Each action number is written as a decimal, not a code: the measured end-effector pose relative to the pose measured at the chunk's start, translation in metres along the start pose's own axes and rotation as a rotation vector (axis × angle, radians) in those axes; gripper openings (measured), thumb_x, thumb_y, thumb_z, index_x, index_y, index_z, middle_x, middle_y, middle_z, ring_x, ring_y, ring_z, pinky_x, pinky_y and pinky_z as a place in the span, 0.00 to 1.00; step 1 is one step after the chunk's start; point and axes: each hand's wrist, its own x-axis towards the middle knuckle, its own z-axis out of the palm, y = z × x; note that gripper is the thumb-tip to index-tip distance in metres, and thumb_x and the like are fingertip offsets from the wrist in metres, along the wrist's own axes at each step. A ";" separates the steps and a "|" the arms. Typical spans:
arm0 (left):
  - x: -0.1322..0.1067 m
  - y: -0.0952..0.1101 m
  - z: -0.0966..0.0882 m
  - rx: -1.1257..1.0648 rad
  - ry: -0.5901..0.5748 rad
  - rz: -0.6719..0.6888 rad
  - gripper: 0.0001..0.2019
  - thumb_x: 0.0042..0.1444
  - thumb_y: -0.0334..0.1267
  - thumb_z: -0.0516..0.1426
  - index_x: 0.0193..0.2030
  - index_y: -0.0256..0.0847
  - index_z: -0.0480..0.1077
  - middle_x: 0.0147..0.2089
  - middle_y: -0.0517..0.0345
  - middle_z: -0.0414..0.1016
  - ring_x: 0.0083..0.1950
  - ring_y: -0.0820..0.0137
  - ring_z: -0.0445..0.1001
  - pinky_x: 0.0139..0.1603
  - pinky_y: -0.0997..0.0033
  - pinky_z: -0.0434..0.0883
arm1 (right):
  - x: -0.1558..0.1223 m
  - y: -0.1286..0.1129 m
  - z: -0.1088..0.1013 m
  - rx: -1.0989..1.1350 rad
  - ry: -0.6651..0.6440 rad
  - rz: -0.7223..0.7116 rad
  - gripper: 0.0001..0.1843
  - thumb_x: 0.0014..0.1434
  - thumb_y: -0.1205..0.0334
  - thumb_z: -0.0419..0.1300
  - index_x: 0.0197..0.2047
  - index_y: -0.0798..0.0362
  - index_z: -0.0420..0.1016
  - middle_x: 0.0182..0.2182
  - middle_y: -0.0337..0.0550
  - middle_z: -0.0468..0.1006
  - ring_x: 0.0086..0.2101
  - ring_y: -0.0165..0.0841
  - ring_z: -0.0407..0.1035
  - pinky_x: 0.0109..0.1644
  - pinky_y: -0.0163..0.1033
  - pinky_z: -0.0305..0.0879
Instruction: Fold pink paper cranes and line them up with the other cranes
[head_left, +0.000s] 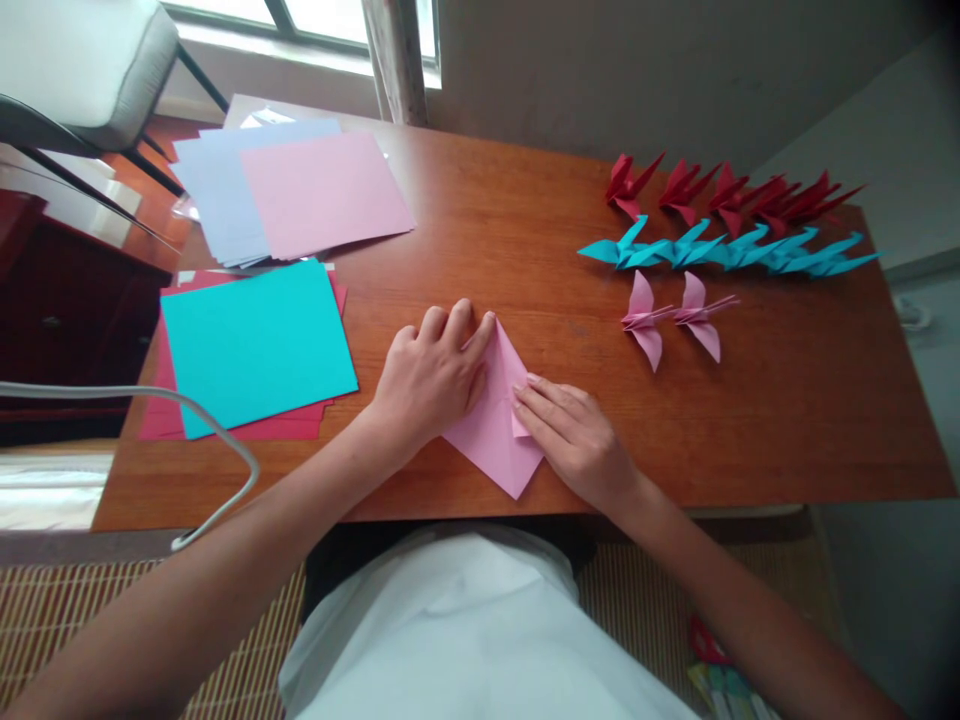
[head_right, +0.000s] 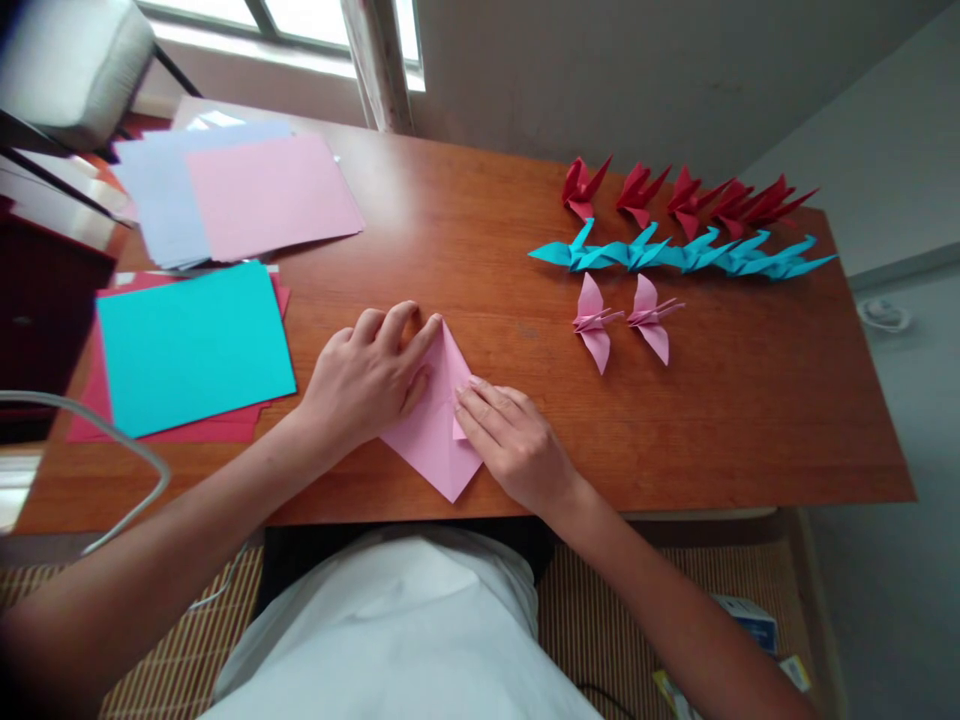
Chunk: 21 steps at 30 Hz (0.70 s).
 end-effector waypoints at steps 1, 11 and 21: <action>0.000 0.000 0.000 0.005 0.001 0.001 0.28 0.70 0.41 0.44 0.74 0.36 0.59 0.71 0.35 0.64 0.58 0.46 0.68 0.41 0.50 0.70 | 0.000 0.000 0.000 -0.011 -0.009 -0.012 0.18 0.70 0.71 0.56 0.60 0.51 0.78 0.60 0.49 0.78 0.63 0.43 0.70 0.63 0.50 0.72; -0.001 0.000 0.001 0.006 0.011 -0.004 0.28 0.70 0.40 0.45 0.74 0.36 0.59 0.71 0.34 0.63 0.59 0.45 0.67 0.42 0.50 0.69 | 0.001 0.002 0.003 -0.029 -0.044 -0.018 0.17 0.70 0.69 0.57 0.59 0.51 0.78 0.60 0.47 0.78 0.63 0.43 0.70 0.62 0.51 0.70; -0.001 0.001 0.004 0.004 0.042 -0.003 0.27 0.68 0.41 0.48 0.73 0.39 0.61 0.69 0.35 0.65 0.59 0.46 0.67 0.42 0.52 0.69 | 0.003 0.002 0.001 -0.071 -0.021 -0.039 0.15 0.69 0.69 0.60 0.56 0.56 0.79 0.58 0.48 0.80 0.60 0.45 0.73 0.59 0.50 0.70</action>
